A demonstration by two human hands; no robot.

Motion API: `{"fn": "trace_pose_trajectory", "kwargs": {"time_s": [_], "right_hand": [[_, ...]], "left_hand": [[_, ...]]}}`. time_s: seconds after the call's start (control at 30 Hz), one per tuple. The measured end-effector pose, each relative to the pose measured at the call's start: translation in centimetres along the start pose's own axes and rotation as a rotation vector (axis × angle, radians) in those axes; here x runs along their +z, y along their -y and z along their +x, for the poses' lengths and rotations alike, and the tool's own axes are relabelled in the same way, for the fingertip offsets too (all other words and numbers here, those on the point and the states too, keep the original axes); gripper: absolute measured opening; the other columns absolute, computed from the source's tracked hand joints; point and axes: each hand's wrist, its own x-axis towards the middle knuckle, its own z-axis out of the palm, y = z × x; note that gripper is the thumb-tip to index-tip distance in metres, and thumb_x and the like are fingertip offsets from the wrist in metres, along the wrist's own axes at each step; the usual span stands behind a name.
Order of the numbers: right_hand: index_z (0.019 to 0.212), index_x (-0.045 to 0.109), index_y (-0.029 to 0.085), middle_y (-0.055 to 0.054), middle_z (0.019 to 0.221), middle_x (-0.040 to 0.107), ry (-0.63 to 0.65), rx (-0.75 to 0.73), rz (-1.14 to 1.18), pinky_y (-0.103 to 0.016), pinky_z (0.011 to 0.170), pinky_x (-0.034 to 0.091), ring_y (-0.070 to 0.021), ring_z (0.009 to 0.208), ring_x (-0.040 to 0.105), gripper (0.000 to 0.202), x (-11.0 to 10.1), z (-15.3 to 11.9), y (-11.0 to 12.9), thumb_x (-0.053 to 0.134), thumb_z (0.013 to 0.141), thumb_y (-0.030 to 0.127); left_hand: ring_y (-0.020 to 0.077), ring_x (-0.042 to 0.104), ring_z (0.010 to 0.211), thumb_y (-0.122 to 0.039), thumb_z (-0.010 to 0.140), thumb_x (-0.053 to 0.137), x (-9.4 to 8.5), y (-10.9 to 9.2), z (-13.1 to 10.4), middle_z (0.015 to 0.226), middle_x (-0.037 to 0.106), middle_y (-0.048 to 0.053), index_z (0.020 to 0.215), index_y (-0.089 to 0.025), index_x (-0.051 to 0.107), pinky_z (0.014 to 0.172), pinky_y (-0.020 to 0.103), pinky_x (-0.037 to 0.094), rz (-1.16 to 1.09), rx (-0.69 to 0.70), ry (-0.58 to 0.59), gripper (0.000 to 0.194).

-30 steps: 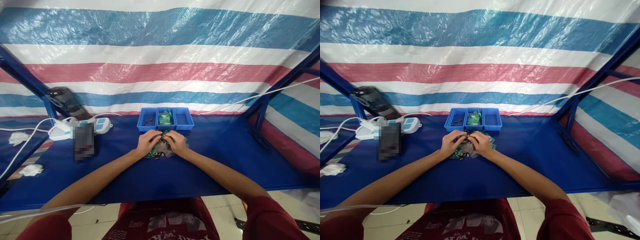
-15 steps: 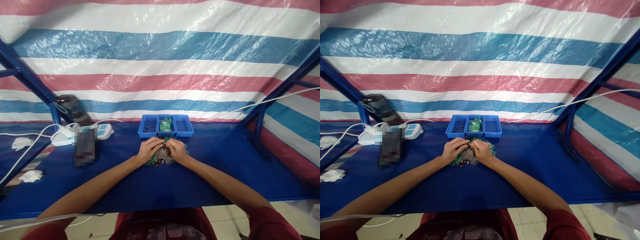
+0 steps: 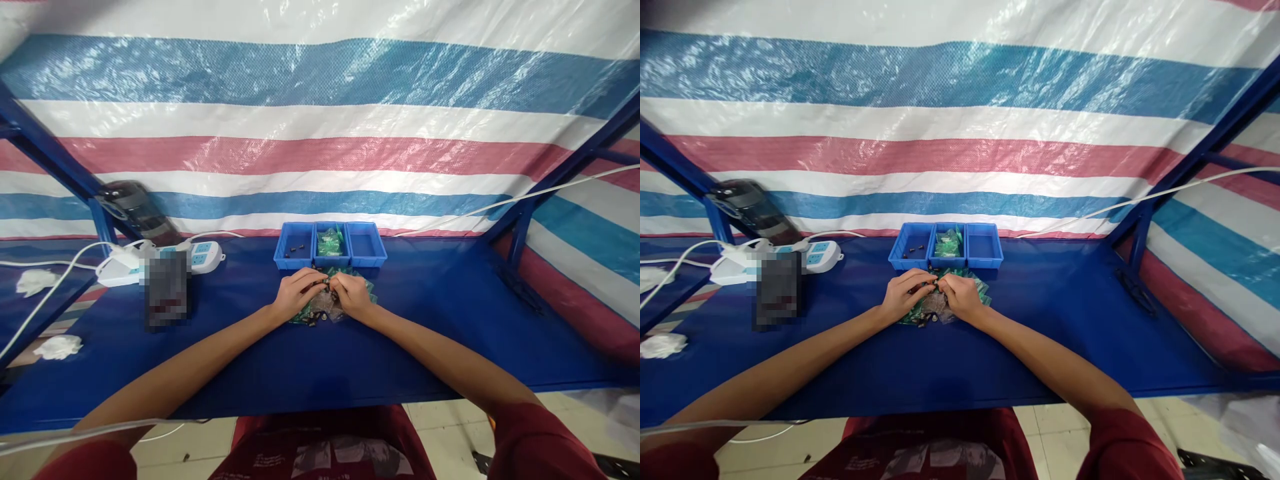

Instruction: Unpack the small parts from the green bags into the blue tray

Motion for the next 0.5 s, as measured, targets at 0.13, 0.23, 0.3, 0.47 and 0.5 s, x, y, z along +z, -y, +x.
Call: {"fn": "trace_pose_trajectory", "kwargs": {"time_s": [0.13,0.23,0.3,0.47,0.5], "right_hand": [[0.07,0.054,0.02,-0.002,0.06,0.058,0.012,0.0,-0.01,-0.023,0.057,0.043,-0.0127,0.055,0.056,0.039,0.04,0.07,0.06,0.031,0.099,0.034],[0.08,0.059,0.019,-0.004,0.07,0.064,-0.028,0.026,-0.006,-0.024,0.062,0.047,-0.0141,0.063,0.061,0.033,-0.05,0.13,0.37,0.035,0.098,0.033],[0.092,0.06,0.019,-0.005,0.079,0.067,-0.076,0.056,0.017,-0.025,0.064,0.05,-0.0146,0.065,0.063,0.026,-0.12,0.16,0.63,0.039,0.096,0.033],[0.1,0.061,0.019,-0.006,0.085,0.07,-0.136,0.009,0.067,-0.026,0.061,0.053,-0.0136,0.06,0.065,0.019,-0.07,0.22,0.9,0.045,0.094,0.029],[0.099,0.061,0.019,-0.007,0.086,0.07,-0.143,-0.009,0.071,-0.026,0.061,0.053,-0.0138,0.061,0.065,0.018,-0.04,0.25,0.89,0.046,0.093,0.027]], "left_hand": [[0.0134,0.065,0.076,-0.027,0.09,0.056,0.02,0.03,-0.08,0.094,0.069,0.008,0.103,-0.017,0.065,0.063,0.022,0.054,-0.018,-0.02,0.001,0.019],[0.0109,0.061,0.067,-0.026,0.089,0.058,0.01,-0.05,-0.08,0.092,0.068,0.008,0.101,-0.017,0.065,0.058,0.021,0.051,-0.018,-0.031,-0.007,0.017],[0.0087,0.057,0.06,-0.026,0.088,0.059,-0.02,-0.1,-0.06,0.09,0.068,0.007,0.099,-0.017,0.064,0.056,0.02,0.05,-0.007,-0.049,-0.015,0.016],[0.0065,0.051,0.053,-0.027,0.089,0.057,-0.05,0.04,-0.07,0.089,0.067,0.006,0.099,-0.017,0.064,0.052,0.019,0.046,0.0,-0.106,-0.036,0.016],[0.0068,0.051,0.053,-0.027,0.089,0.057,-0.05,0.09,-0.09,0.089,0.067,0.006,0.099,-0.017,0.064,0.052,0.019,0.046,-0.004,-0.11,-0.035,0.016]]}}
